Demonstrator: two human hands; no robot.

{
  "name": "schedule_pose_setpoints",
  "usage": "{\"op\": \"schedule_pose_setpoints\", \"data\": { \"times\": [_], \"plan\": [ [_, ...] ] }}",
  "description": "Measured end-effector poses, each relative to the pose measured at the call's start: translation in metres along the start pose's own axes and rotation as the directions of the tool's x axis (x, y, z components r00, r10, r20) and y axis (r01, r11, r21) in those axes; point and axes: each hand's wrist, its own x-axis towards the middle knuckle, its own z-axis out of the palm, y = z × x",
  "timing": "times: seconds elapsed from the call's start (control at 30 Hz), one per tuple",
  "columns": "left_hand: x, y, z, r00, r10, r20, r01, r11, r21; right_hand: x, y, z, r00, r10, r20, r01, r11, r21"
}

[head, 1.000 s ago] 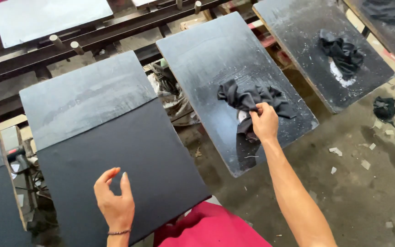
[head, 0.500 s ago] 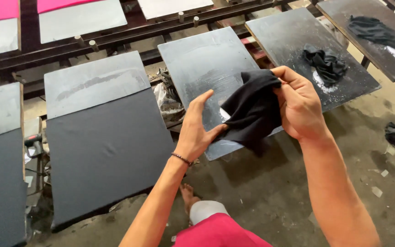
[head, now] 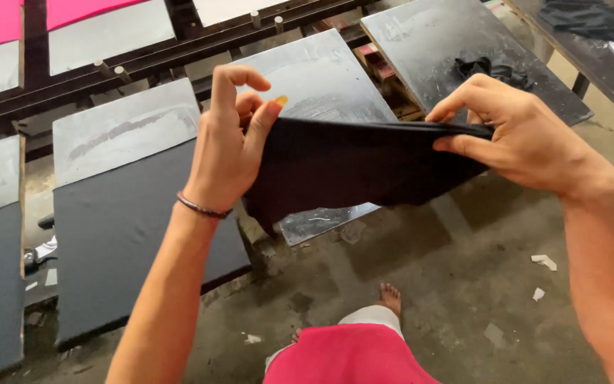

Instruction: Placing and aligning black fabric pieces onto screen printing boards in a production line.

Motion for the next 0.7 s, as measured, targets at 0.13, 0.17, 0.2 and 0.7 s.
{"op": "schedule_pose_setpoints", "data": {
  "times": [0.13,0.17,0.2,0.7],
  "plan": [
    [0.044,0.01,0.009,0.986,0.082,0.144,-0.089,0.995,0.039,-0.001,0.069,-0.041,0.994,0.057,-0.095,-0.045,0.991,0.124],
    [0.052,0.017,0.017,0.988,0.077,0.135,-0.082,0.996,0.035,0.003,0.081,-0.051,0.995,0.054,-0.085,-0.044,0.992,0.12],
    [0.062,0.027,0.024,0.98,0.06,0.192,-0.086,0.988,0.131,0.007,0.093,-0.062,0.993,-0.069,-0.092,0.076,0.994,0.079],
    [0.068,0.053,0.104,0.942,-0.335,0.033,0.292,0.862,0.414,0.021,0.241,-0.126,0.938,0.075,0.337,-0.152,0.966,0.207]
  ]
}}
